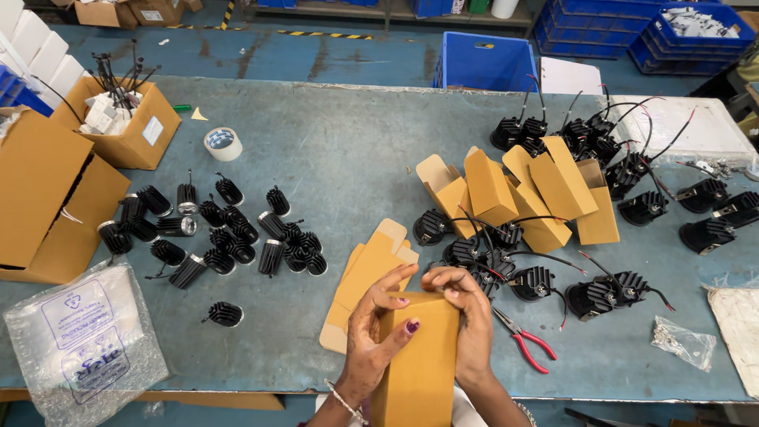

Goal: The person assembles flat cardboard boxes by folding and tucking the flaps into place. They repeatedly pick up flat pieces, fold them into rectangular boxes, and place the finished boxes on the table. The workspace contains electronic components and tools, but the person focuses solely on the box assembly.

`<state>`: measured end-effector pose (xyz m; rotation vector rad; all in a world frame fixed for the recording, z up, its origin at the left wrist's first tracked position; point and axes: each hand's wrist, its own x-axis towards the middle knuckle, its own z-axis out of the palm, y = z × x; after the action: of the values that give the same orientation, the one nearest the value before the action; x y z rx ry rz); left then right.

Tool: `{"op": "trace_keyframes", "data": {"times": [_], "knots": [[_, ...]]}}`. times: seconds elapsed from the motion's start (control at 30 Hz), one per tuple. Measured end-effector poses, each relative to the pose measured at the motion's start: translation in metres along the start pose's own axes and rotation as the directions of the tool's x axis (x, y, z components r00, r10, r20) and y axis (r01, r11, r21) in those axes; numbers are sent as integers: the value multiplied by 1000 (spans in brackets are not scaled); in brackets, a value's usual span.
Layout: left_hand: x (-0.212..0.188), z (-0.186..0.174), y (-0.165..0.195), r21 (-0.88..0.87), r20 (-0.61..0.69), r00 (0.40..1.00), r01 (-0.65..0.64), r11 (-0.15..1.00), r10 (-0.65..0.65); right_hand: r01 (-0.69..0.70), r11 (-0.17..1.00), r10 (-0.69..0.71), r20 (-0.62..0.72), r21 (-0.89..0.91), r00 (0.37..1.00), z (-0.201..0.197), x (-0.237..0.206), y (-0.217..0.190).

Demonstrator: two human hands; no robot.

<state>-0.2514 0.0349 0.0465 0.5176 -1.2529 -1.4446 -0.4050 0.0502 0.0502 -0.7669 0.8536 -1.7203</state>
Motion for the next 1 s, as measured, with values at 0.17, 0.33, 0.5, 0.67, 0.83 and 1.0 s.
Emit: {"op": "trace_keyframes", "data": {"times": [0.17, 0.33, 0.5, 0.67, 0.83, 1.0], "knots": [[-5, 4, -10, 21, -97, 995, 0, 1000, 2, -33, 999, 33, -4, 28, 999, -2, -3, 5], [-7, 5, -12, -11, -119, 993, 15, 1000, -16, -101, 990, 86, 139, 102, 987, -5, 0, 3], [2, 1, -16, -106, -161, 985, 47, 993, -64, -241, 961, 220, 152, 136, 963, -5, -1, 9], [30, -33, -56, -91, -185, 979, 74, 993, -90, -520, 852, 523, 115, -56, 844, -44, 12, 17], [51, -95, -140, 360, -387, 902, 338, 869, -191, -93, 995, 94, -279, 18, 956, -143, 82, -8], [19, -87, -189, 918, -372, 864, 396, 3, -340, 233, 926, 17, -647, 298, 762, -216, 176, -55]]}}
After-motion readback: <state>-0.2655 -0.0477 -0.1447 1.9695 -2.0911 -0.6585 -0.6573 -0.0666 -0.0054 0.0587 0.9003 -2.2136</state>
